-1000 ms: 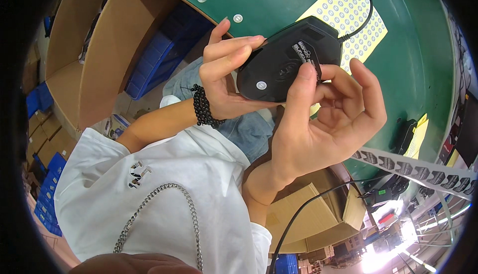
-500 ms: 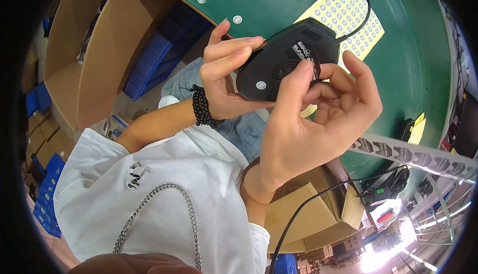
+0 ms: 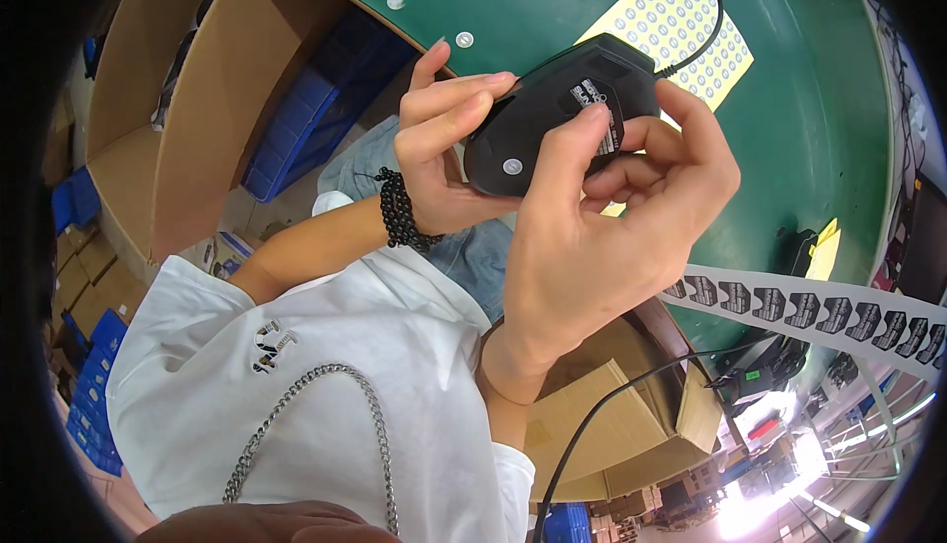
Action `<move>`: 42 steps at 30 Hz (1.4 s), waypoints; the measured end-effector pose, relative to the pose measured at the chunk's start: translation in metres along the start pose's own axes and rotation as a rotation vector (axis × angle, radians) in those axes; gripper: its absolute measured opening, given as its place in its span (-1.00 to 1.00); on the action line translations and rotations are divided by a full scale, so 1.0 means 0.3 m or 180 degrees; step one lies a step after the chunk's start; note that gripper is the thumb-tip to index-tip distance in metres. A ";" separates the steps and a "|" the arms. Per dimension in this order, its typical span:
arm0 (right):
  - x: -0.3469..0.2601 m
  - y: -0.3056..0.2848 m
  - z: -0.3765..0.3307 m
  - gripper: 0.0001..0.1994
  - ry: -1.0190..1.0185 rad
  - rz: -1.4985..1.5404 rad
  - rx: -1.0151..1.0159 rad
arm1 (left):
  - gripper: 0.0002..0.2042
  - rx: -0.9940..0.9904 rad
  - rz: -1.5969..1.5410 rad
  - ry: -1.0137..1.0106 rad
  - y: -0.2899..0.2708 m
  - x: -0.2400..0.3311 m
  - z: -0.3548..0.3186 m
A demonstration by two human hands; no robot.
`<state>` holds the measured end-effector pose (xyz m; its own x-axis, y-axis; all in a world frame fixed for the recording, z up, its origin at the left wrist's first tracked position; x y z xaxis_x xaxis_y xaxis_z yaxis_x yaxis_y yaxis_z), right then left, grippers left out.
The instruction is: Peeling small circular labels from a sheet and applying them to the bottom of computer mice before placing them in a box.
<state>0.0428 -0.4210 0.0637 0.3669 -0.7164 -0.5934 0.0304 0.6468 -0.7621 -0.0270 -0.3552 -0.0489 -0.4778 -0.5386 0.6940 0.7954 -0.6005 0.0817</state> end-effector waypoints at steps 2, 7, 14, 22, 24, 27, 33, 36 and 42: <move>0.002 -0.001 0.002 -0.68 -0.0002 -0.0025 -0.0016 | -0.37 0.0037 -0.0015 0.0020 0.001 -0.002 0.000; 0.009 -0.001 0.010 -0.68 -0.0039 0.0030 -0.0084 | -0.37 0.0038 -0.0052 0.0097 0.001 -0.007 0.002; -0.001 -0.009 0.021 -0.69 0.0034 -0.0070 -0.0117 | -0.35 0.0060 -0.0014 0.0141 0.004 -0.006 0.000; 0.012 -0.021 0.013 -0.68 0.0056 -0.0237 -0.0033 | -0.17 -0.0135 0.0157 0.0120 -0.005 0.005 -0.001; 0.035 -0.034 -0.009 -0.67 0.0167 -0.0152 -0.0023 | -0.17 -0.0137 0.0139 0.0130 -0.005 0.002 0.000; 0.068 -0.057 -0.051 -0.65 0.0319 -0.0049 0.0021 | -0.16 -0.0135 0.0105 0.0164 -0.008 0.004 0.001; 0.107 -0.088 -0.140 -0.64 0.0459 0.0364 0.0186 | -0.11 0.0216 -0.0421 -0.0413 0.000 0.054 0.057; 0.127 -0.081 -0.159 -0.63 0.0308 0.0557 0.0292 | -0.09 0.1000 -0.1615 -0.1940 -0.003 0.107 0.102; 0.085 -0.066 -0.106 -0.46 -0.0052 0.1558 0.0125 | -0.41 0.0474 -0.3112 -0.2200 -0.065 0.101 0.358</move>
<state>0.0221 -0.4604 0.0552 0.3615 -0.3218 -0.8751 -0.1144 0.9161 -0.3842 -0.0170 -0.2963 0.0473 -0.6378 0.5632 0.5254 0.2657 -0.4794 0.8364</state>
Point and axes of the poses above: each hand's wrist, its own z-axis towards the middle knuckle, its own y-axis out of the palm, x = y × z, the point moved 3 cm from there along z, towards the middle knuckle, and after that the axes turned 14 degrees about -z, right-handed, at the moved point
